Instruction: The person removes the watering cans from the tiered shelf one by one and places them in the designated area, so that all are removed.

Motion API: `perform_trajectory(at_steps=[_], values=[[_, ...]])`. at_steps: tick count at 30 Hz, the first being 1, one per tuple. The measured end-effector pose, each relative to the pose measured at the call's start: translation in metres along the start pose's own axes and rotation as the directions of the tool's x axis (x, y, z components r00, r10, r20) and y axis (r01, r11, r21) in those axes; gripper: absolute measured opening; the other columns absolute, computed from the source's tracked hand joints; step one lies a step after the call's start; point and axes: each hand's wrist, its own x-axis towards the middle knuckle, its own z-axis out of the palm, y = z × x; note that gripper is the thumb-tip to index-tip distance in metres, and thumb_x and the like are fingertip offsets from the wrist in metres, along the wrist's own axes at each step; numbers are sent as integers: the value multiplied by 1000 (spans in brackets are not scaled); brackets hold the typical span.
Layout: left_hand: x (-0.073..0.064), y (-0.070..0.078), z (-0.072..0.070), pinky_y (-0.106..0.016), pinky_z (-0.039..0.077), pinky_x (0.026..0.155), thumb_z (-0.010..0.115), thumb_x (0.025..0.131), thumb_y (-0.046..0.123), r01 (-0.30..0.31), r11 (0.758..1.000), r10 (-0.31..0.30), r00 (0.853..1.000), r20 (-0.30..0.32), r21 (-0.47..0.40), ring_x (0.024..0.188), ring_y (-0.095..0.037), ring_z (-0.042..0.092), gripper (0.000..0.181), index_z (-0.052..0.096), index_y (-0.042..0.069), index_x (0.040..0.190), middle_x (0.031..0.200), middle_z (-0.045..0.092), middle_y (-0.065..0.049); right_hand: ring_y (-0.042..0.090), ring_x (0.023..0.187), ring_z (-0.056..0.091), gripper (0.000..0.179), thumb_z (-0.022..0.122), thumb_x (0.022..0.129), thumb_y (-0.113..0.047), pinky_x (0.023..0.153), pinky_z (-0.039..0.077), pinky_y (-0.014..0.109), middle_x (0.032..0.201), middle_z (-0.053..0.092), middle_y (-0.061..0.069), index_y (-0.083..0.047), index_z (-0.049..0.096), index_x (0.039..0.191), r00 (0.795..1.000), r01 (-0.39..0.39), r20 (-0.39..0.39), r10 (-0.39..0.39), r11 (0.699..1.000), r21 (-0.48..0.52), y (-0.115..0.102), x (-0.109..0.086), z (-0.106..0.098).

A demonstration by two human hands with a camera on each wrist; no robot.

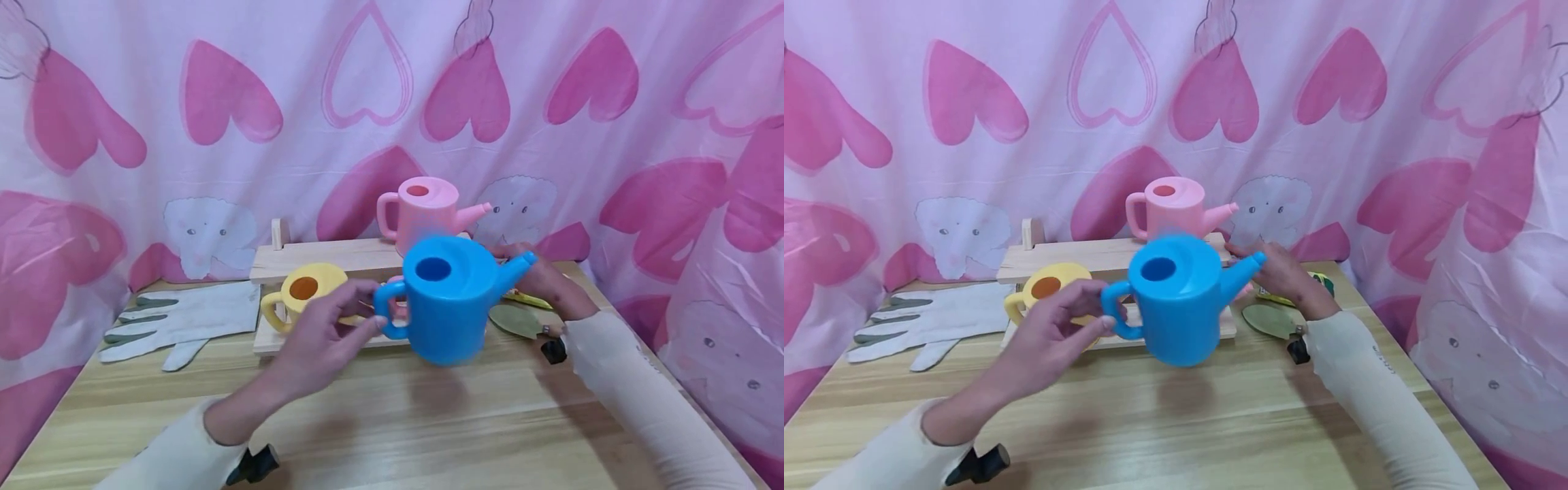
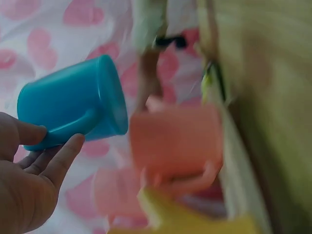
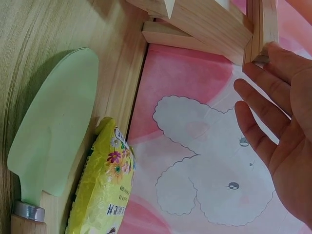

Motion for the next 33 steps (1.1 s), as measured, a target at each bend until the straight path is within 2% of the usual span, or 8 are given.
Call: perform_trajectory(at_steps=[4,6,9,11,14,19,23,33], values=[[2,-6,22,-33,62,76,71,98,8,7,998,-2,997,82,-64,104,-19,69,36,60,11,132,120,68,-4,27,83,74,52,76,96,-22,72,63,42,97,75,7,-11,61,145,998,-54,38,48,984,171,-1,0,2],[3,-11,32,-33,61,79,70,99,8,22,995,-11,992,122,-94,106,-20,68,35,60,14,132,121,67,-1,27,82,74,59,73,98,-29,71,63,42,101,74,7,-16,53,152,995,-95,45,88,977,189,-1,-1,3],[4,-20,46,-31,60,83,68,101,9,59,991,-36,983,182,-122,109,-22,68,31,59,18,129,121,65,1,31,93,74,56,68,101,-32,72,63,41,117,73,10,-18,51,153,995,-97,26,94,988,120,1,0,3],[5,-26,55,-30,59,85,67,101,10,85,988,-55,974,219,-130,111,-23,67,28,58,19,126,122,65,0,31,99,73,58,69,101,-27,72,63,37,129,69,10,-16,49,154,1000,-28,-15,28,999,-39,3,1,2],[8,-36,68,-28,59,86,67,102,13,124,983,-86,962,258,-135,112,-20,66,26,56,20,124,122,64,-2,35,102,72,55,70,100,-19,73,63,39,133,67,13,-12,52,151,999,11,-32,-14,995,-98,5,3,1],[9,-51,84,-26,58,84,69,101,11,170,976,-124,947,297,-134,106,-10,64,25,56,19,120,118,64,-1,29,89,75,52,70,100,-16,71,63,36,128,69,15,-10,54,149,999,14,-39,-18,994,-105,5,4,1],[8,-63,93,-24,58,84,69,100,9,165,976,-111,937,330,-141,105,-9,64,25,56,17,119,117,63,1,19,77,73,52,69,101,-20,68,62,33,115,73,14,-11,54,150,999,-3,-40,-1,996,-93,4,4,1],[5,-75,105,-22,56,87,71,99,10,206,973,-151,913,380,-107,107,-6,61,24,58,18,117,114,62,9,16,63,67,51,68,101,-26,59,61,34,97,74,6,-12,54,149,1000,-9,-24,7,998,-66,2,4,1]])
